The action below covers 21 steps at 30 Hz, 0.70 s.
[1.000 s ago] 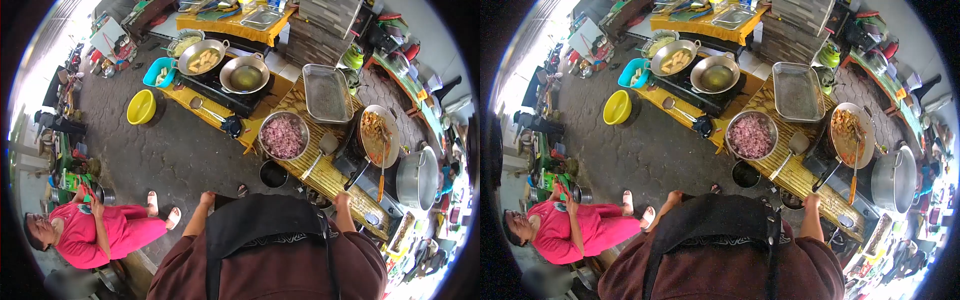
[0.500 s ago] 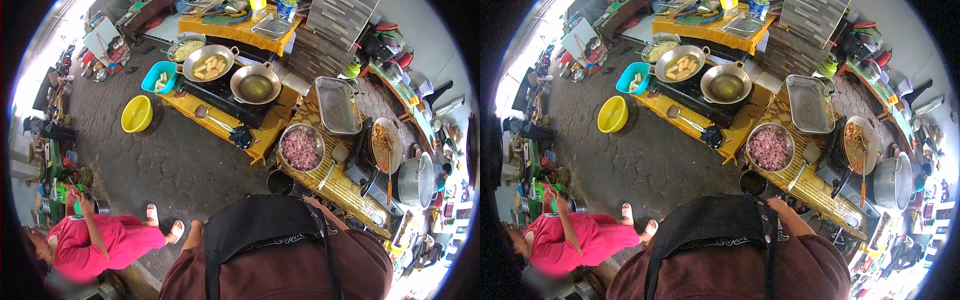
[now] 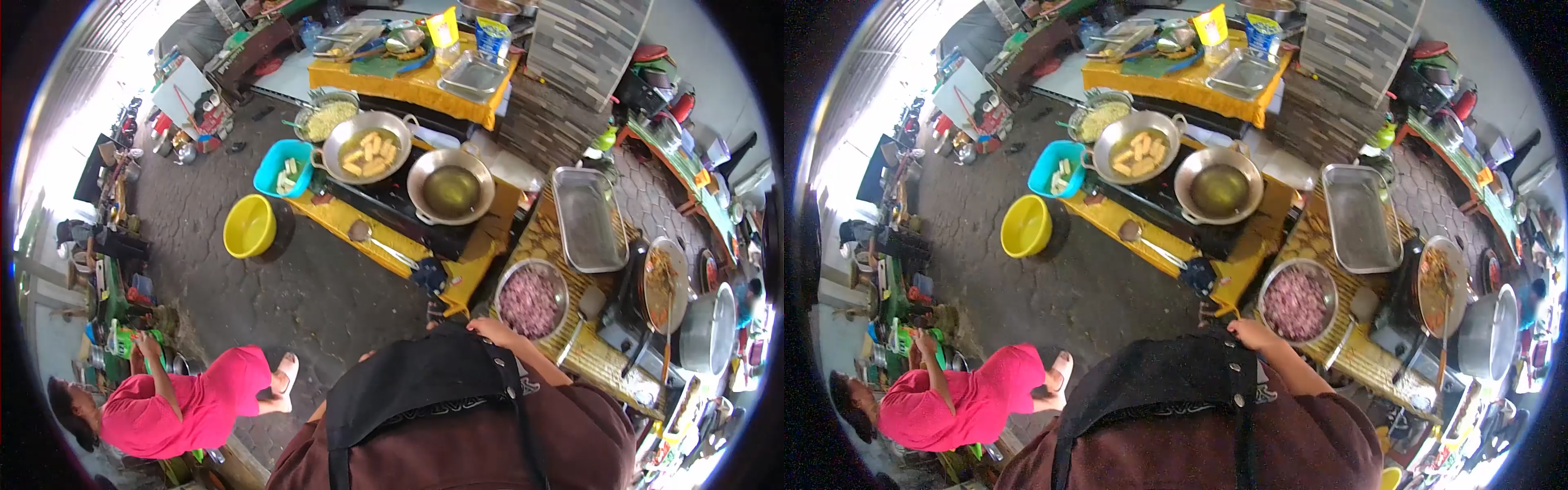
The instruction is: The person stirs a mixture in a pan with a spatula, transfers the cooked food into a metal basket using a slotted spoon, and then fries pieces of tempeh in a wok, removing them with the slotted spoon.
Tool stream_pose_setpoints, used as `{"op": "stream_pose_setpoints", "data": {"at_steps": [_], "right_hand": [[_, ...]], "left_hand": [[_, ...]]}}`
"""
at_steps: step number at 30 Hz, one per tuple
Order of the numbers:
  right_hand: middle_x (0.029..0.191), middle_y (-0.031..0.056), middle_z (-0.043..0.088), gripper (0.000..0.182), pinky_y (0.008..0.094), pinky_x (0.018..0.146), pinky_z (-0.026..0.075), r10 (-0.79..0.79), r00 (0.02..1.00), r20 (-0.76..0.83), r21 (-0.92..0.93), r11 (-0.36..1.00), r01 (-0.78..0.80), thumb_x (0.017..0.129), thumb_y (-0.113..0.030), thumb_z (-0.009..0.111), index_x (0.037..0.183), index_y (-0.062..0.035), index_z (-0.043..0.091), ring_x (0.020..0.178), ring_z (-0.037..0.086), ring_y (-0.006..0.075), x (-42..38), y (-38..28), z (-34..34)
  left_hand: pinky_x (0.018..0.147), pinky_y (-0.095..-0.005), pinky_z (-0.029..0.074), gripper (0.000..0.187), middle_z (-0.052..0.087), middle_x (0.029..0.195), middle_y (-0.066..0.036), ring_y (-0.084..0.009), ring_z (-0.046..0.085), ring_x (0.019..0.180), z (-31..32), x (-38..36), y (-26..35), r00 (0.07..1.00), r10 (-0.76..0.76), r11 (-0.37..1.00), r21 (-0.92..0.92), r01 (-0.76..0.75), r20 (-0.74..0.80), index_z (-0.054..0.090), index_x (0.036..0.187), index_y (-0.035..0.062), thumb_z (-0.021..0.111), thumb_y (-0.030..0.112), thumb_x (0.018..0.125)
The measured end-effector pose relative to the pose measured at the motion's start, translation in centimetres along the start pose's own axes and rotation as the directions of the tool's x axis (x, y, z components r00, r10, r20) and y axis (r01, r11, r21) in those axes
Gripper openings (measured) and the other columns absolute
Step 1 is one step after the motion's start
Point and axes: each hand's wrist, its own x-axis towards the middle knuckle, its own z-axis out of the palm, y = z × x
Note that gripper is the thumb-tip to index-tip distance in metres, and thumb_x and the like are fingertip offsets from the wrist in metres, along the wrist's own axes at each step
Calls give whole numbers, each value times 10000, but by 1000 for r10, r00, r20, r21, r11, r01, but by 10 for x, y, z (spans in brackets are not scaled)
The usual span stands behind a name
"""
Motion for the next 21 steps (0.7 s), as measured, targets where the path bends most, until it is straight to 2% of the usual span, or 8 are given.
{"op": "stream_pose_setpoints", "data": {"at_steps": [6, 7, 10, 12, 16, 18, 20, 21], "right_hand": [[1063, 163, 598, 318, 430, 852, 447, 150, 989, -21, 8, 989, -149, 772, -161, 527, 1074, -85, 594, 1001, 563, 336, 80, -30, -65], [1063, 163, 598, 318, 430, 852, 447, 156, 988, -12, 4, 988, -156, 772, -161, 527, 1074, -85, 594, 1001, 563, 336, 85, -32, -79], [1066, 162, 592, 314, 431, 846, 448, 162, 986, -29, 7, 987, -162, 779, -163, 516, 1073, -79, 590, 995, 563, 336, 107, -36, -104], [1020, 181, 593, 325, 425, 835, 445, 155, 977, -148, 45, 988, -149, 747, -163, 541, 1053, -77, 604, 958, 559, 359, 120, -30, -113], [960, 162, 608, 318, 413, 805, 456, 184, 966, -183, 80, 982, -172, 759, -159, 522, 1059, -98, 609, 932, 571, 339, 143, -15, -109], [1010, 144, 589, 263, 414, 799, 463, 177, 982, -63, 8, 984, -177, 818, -172, 499, 1051, -70, 566, 935, 581, 331, 156, 2, -100], [1001, 154, 582, 271, 384, 810, 466, 190, 980, 60, 59, 979, -194, 866, -159, 452, 1108, -75, 539, 948, 584, 305, 172, 16, -85], [1001, 154, 582, 271, 384, 810, 466, 208, 977, 45, 59, 976, -211, 866, -159, 452, 1108, -75, 539, 948, 584, 305, 172, 24, -72]], "left_hand": [[784, -367, 484, 255, 650, 958, -138, -270, 624, 899, -78, 31, 98, 999, 8, 959, 281, -20, 44, 623, 1020, 75, 584, 220, 814], [779, -364, 486, 246, 652, 938, -137, -270, 627, 886, -92, 35, 124, 994, 69, 944, 327, -38, -85, 619, 1021, 65, 582, 200, 819], [782, -351, 489, 236, 650, 922, -137, -270, 626, 869, -142, 97, 145, 872, 252, 962, 206, -178, -420, 613, 1025, 47, 583, 156, 818], [803, -341, 483, 236, 632, 963, -153, -270, 616, 892, -178, 115, 207, 787, 338, 941, 209, -267, -516, 609, 1026, 42, 581, 143, 814], [764, -362, 477, 254, 598, 992, -182, -289, 594, 890, -261, 156, 345, 587, 646, 759, 487, -432, -487, 592, 1043, 5, 558, 128, 823], [770, -387, 458, 282, 589, 950, -175, -300, 578, 883, -303, 202, 394, 504, 697, 715, 438, -545, -510, 586, 1051, -6, 553, 174, 835], [819, -397, 435, 314, 585, 948, -180, -305, 561, 911, -343, 226, 466, 557, 674, 739, 418, -528, -486, 582, 1073, 3, 550, 216, 843], [824, -403, 432, 323, 589, 935, -182, -309, 563, 898, -360, 244, 496, 511, 701, 713, 449, -539, -498, 578, 1083, 6, 554, 219, 842]]}}
